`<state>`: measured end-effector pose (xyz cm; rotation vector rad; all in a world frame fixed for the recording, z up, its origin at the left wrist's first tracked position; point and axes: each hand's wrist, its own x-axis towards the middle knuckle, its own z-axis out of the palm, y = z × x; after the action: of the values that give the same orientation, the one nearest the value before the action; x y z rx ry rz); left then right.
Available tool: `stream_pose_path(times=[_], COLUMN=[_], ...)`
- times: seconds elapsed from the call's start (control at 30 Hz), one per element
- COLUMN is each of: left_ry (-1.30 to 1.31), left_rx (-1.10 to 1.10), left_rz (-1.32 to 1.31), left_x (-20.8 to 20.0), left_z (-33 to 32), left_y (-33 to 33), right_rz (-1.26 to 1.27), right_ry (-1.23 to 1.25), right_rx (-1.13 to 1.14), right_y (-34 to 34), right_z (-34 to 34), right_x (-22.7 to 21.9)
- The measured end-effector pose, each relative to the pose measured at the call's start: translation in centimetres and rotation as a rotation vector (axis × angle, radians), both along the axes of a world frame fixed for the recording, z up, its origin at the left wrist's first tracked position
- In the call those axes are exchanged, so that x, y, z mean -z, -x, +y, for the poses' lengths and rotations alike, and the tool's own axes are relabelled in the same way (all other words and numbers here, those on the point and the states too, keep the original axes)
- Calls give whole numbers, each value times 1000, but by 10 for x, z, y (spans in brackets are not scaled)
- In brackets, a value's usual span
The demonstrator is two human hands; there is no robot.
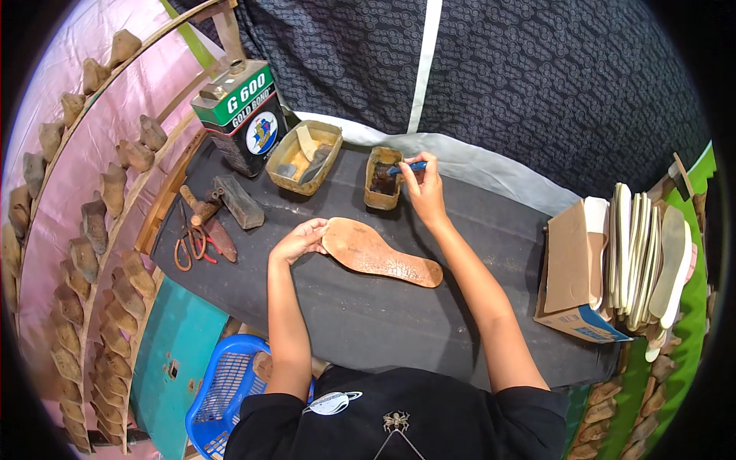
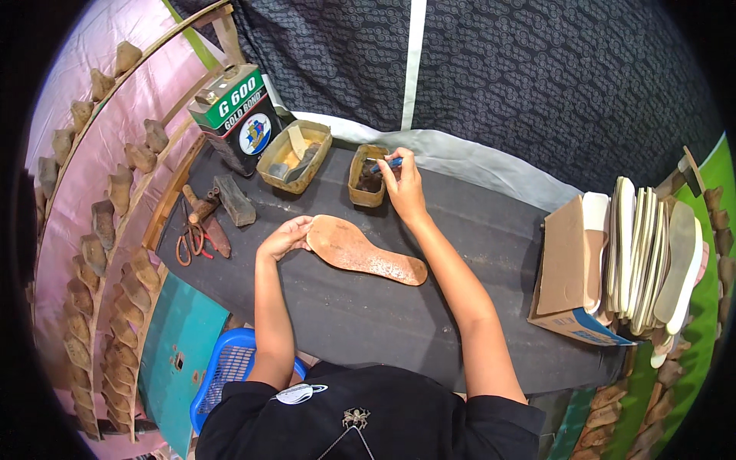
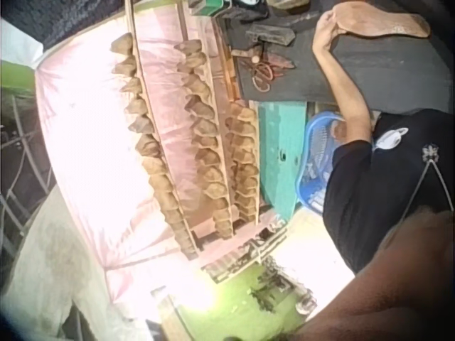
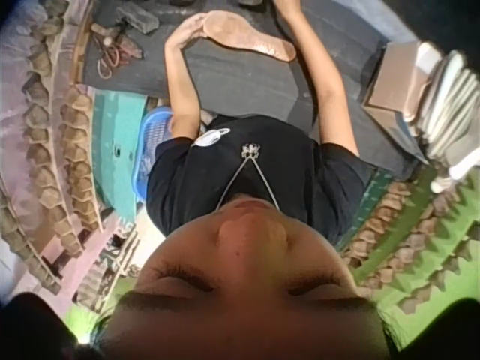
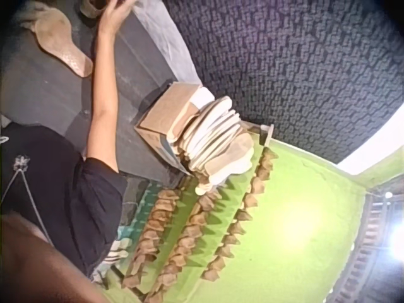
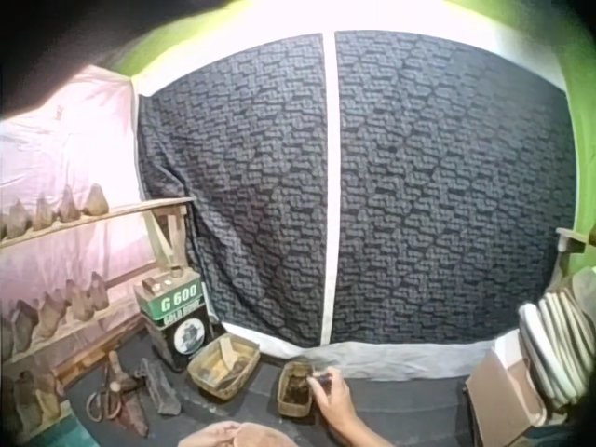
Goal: The person takes shoe soles from a box, applies adhesive to their surfaces using a brush, and places the glued soles into a basket.
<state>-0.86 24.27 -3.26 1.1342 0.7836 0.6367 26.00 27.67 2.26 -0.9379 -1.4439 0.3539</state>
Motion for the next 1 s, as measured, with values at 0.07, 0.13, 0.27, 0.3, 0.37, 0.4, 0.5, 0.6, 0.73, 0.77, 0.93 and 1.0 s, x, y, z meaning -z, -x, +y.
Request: stream_pose_path(times=[0.07, 0.13, 0.27, 0.3, 0.37, 0.4, 0.5, 0.6, 0.73, 0.77, 0.93, 1.0], left_ry=[-7, -27, -45, -52, -60, -60, -69, -75, -71, -84, -120, -121], left_rx=[9, 12, -30, -37, -46, -53, -72, -116, -186, -204, -253, -266], left_rz=[-42, -31, -53, -64, -68, -72, -124, -195, -268, -287, -301, -284], left_x=[2, 2, -1, -4, -6, -6, -3, 1, -2, -7, -17, -17], left_z=[0, 0, -4, -5, -6, -7, -11, -18, -38, -44, -76, -87], left_y=[0, 2, 1, 0, -1, 0, 8, 10, 19, 18, 27, 32], right_rz=[-111, -116, -93, -72, -73, -72, -56, -29, 82, 47, 183, 216], right_ry=[58, 62, 107, 132, 106, 88, 127, 180, 197, 208, 293, 366], right_rx=[22, 9, -53, -83, -70, -57, -81, -68, -141, -170, -356, -303], right_y=[0, 1, 0, -2, -3, -3, -5, -13, -14, -18, -25, -30], right_z=[5, 7, 3, 1, -1, -2, -10, -14, -10, -8, -14, -23], right_x=[4, 9, 13, 14, 14, 14, 8, 10, 19, 20, 20, 21])
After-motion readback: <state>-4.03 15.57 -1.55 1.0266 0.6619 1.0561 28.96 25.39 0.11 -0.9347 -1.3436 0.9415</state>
